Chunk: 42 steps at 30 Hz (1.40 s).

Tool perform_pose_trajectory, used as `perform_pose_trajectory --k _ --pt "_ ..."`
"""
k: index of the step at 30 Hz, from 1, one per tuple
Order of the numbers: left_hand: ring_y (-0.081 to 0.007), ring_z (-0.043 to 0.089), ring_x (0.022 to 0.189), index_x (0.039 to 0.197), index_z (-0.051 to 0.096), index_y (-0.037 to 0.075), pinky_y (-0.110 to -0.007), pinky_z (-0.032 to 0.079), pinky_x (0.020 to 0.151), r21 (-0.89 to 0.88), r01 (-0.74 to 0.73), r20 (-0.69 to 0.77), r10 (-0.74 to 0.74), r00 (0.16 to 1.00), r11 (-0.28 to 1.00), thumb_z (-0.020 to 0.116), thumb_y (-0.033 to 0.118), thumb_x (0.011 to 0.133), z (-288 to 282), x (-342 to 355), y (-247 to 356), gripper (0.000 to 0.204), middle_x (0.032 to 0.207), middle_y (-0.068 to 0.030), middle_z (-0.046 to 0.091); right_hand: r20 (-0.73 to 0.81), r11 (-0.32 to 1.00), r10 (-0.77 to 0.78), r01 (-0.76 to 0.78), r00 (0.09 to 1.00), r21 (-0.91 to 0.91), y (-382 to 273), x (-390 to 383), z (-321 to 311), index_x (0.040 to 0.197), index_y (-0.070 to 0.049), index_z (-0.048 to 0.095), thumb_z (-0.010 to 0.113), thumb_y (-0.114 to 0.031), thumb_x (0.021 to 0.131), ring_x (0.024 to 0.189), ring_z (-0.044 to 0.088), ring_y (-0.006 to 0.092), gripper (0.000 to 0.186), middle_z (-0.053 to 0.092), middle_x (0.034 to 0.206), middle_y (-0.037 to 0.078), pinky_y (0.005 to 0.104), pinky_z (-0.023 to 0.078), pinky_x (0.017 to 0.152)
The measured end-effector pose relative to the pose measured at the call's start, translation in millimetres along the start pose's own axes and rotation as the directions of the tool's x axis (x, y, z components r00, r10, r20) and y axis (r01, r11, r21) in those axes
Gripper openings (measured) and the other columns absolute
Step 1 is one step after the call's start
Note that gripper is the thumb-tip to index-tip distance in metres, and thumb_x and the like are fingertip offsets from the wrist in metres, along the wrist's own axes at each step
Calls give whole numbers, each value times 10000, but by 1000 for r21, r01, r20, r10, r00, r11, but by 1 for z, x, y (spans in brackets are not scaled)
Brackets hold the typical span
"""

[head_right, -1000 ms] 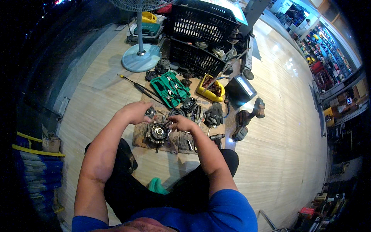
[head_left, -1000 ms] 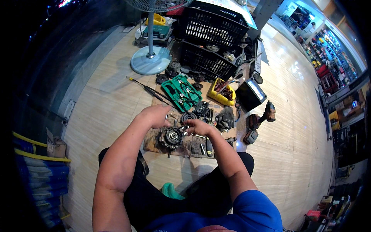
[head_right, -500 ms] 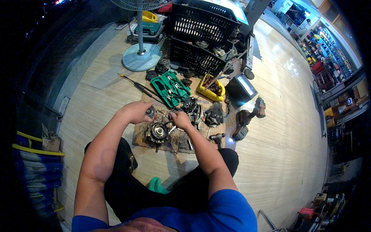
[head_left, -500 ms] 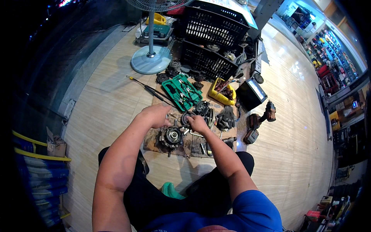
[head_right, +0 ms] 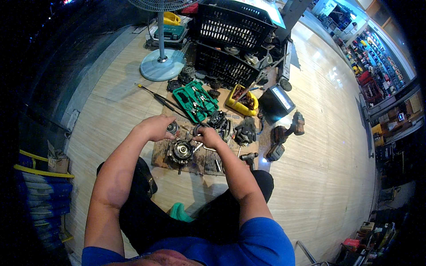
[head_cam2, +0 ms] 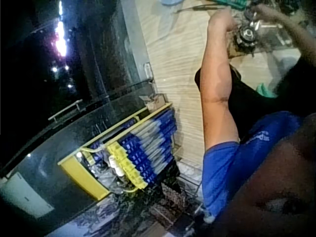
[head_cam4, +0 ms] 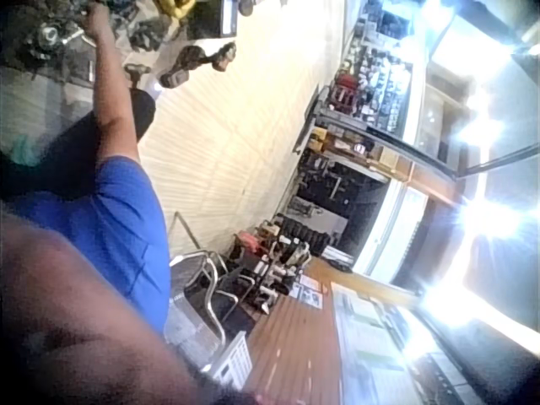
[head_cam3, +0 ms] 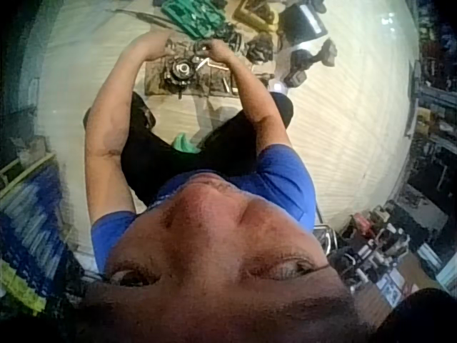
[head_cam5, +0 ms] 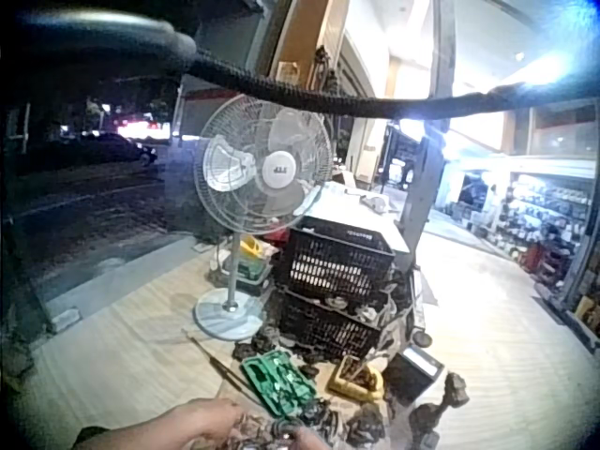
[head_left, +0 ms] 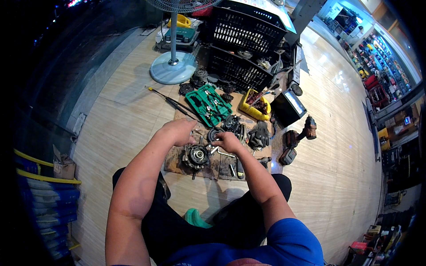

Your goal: The person manipulates a mechanical component on a wooden board, removing a small part using a wrench.

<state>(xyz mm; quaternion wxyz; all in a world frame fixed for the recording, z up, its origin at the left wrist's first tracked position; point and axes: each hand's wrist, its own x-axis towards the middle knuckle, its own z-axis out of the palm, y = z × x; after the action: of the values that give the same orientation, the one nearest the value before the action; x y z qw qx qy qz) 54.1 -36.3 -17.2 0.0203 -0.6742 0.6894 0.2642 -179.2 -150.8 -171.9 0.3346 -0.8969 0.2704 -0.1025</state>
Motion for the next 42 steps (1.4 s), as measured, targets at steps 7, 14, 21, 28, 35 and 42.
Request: perform_pose_trajectory --k 7,14,21,28,35,42 --pt "-385 591 1126 1355 486 63 -437 485 932 -8 -11 -13 11 1000 1000 807 313 752 0 0 1 727 1182 -226 618 111 905 332 -283 937 -319 -12 6 5 965 -15 687 641 -422 873 912 644 413 420 678 952 235 486 513 800" --pt "-385 593 1123 1354 483 52 -437 486 930 -9 -17 -20 16 1000 1000 807 311 752 1 0 -1 731 1186 -226 623 158 977 198 -208 967 49 -5 7 14 1247 -22 601 646 -276 899 791 675 330 433 687 991 233 415 531 744" --pt "-387 595 1118 1361 473 48 -441 486 929 -7 -17 -18 17 1000 1000 806 305 753 1 0 -3 739 1173 -231 629 396 880 184 -331 899 342 -13 2 -1 1340 20 524 715 -184 856 700 661 207 558 702 1020 156 351 538 646" --pt "-389 601 1105 1352 482 48 -440 491 918 -7 -15 -33 15 999 1000 812 306 748 3 -1 -4 736 1158 -226 637 86 988 144 -148 986 42 -20 6 1 1007 18 704 677 -443 864 823 654 422 483 673 891 258 465 516 746" --pt "-386 604 1098 1349 483 51 -435 491 916 -12 -12 -7 12 1000 1000 813 309 750 3 3 -2 730 1151 -229 634 6 941 335 -334 942 -63 -19 9 7 759 34 688 574 -520 899 804 638 436 582 642 779 279 487 503 749" --pt "-389 609 1085 1348 482 54 -436 493 910 4 -42 -20 42 999 999 812 305 751 5 10 1 727 1139 -230 635 -61 829 505 -463 861 314 36 10 34 869 41 674 574 -372 920 778 647 428 428 664 845 254 466 508 735"
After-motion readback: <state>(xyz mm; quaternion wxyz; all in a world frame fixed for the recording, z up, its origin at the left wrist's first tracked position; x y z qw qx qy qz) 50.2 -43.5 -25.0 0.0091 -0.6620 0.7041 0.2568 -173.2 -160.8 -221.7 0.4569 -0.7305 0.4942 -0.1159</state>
